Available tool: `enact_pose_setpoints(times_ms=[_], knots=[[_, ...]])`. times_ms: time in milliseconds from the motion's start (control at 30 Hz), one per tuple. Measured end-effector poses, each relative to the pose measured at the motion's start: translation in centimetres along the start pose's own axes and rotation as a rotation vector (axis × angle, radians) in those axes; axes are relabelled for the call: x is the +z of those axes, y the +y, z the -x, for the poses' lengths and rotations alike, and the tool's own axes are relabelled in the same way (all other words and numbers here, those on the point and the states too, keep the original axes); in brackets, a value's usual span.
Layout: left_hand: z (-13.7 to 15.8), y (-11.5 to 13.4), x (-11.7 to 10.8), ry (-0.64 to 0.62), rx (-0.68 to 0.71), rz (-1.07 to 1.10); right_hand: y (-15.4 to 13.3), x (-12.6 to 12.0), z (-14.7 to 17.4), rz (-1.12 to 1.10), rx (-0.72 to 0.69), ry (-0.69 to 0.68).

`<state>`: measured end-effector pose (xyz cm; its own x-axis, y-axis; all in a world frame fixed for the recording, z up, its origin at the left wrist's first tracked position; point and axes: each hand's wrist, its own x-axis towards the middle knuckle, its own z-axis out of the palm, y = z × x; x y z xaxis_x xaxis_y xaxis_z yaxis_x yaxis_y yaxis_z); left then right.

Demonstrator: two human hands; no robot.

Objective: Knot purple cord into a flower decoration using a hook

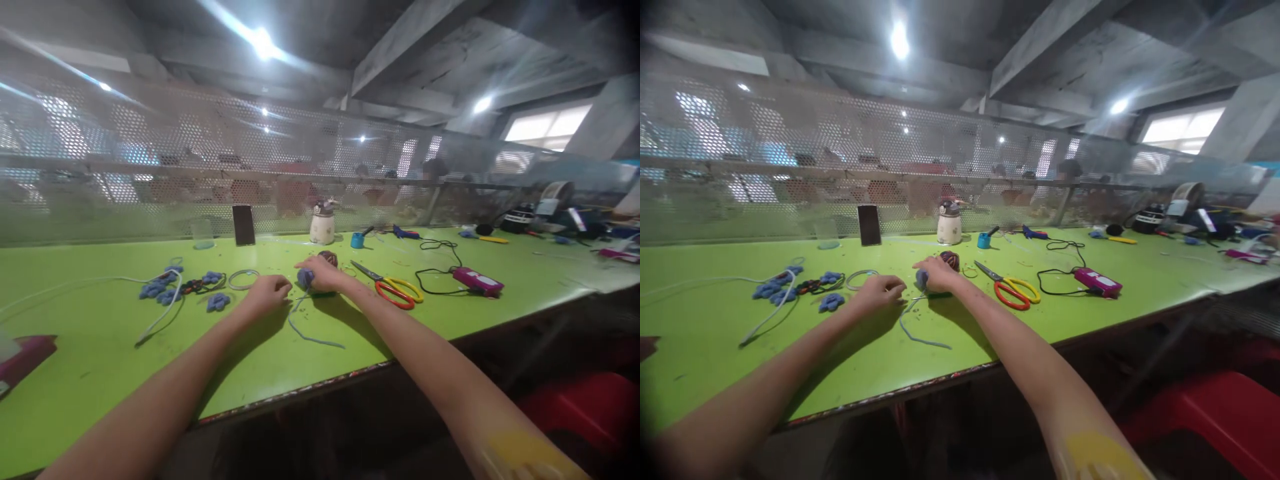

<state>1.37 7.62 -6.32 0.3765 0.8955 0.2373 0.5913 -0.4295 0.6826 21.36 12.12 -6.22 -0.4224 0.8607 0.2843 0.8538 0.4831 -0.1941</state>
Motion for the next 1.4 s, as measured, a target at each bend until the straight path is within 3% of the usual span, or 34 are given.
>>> enact_pose_setpoints(times_ms=[267, 367, 567, 733, 1000, 1267, 1400], knots=[[1.1, 0.7, 1.5, -0.066, 0.061, -0.314, 0.3, 1.6, 0.5, 0.003, -0.047, 0.085], [1.1, 0.5, 2.0, -0.086, 0.036, -0.286, 0.2, 1.6, 0.9, -0.003, -0.019, 0.168], [0.7, 0.3, 1.4, -0.088, -0.027, -0.030, 0.0, 2.0, 0.6, -0.014, 0.018, 0.239], [0.6, 1.0, 0.5, -0.182, -0.131, 0.396, 0.4, 2.3, 0.5, -0.017, 0.050, 0.200], [0.8, 1.4, -2.2, -0.191, -0.193, 0.931, -0.7, -0.3, 1.2, -0.031, 0.144, 0.235], [0.1, 0.8, -4.0, -0.014, -0.167, 1.113, -1.5, -2.0, 3.0, -0.043, 0.030, -0.100], [0.2, 0.5, -4.3, -0.018, -0.116, 1.120, -2.3, -1.3, 3.3, -0.028, 0.025, -0.138]])
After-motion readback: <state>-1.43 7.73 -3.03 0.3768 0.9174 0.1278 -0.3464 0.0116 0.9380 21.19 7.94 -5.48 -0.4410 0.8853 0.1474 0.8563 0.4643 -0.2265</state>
